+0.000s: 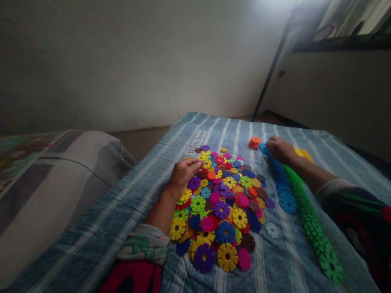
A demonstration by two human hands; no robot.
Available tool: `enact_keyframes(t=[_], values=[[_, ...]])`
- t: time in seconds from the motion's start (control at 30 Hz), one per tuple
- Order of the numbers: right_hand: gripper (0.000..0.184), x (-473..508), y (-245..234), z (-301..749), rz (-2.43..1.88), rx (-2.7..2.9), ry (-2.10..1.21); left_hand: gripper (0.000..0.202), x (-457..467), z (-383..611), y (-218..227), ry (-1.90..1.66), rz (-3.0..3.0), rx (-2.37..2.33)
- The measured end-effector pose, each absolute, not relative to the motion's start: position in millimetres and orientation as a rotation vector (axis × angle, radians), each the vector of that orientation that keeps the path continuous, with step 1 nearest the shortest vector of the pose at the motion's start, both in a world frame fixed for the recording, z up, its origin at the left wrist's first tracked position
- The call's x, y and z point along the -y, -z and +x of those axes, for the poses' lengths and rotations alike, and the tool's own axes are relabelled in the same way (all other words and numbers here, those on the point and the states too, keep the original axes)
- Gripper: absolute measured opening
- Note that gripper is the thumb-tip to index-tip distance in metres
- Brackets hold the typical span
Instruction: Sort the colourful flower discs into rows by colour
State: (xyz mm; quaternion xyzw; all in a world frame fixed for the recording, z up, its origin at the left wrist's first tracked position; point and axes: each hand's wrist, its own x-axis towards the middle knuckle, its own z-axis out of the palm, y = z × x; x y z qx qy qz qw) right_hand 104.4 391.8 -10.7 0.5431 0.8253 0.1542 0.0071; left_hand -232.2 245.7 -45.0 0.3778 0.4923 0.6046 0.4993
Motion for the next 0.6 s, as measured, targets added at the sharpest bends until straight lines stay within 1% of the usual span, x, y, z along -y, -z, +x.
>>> enact_keyframes(t=[0.33, 0.6], values=[[0.032, -399, 21, 106, 1.693, -2.560, -0.473, 0.022, -246, -233, 47, -1.461, 0.920, -1.200], [0.034, -382, 11, 97, 1.754, -2.581, -0.499, 0.025, -247, -232, 47, -1.459, 0.921, -1.208]])
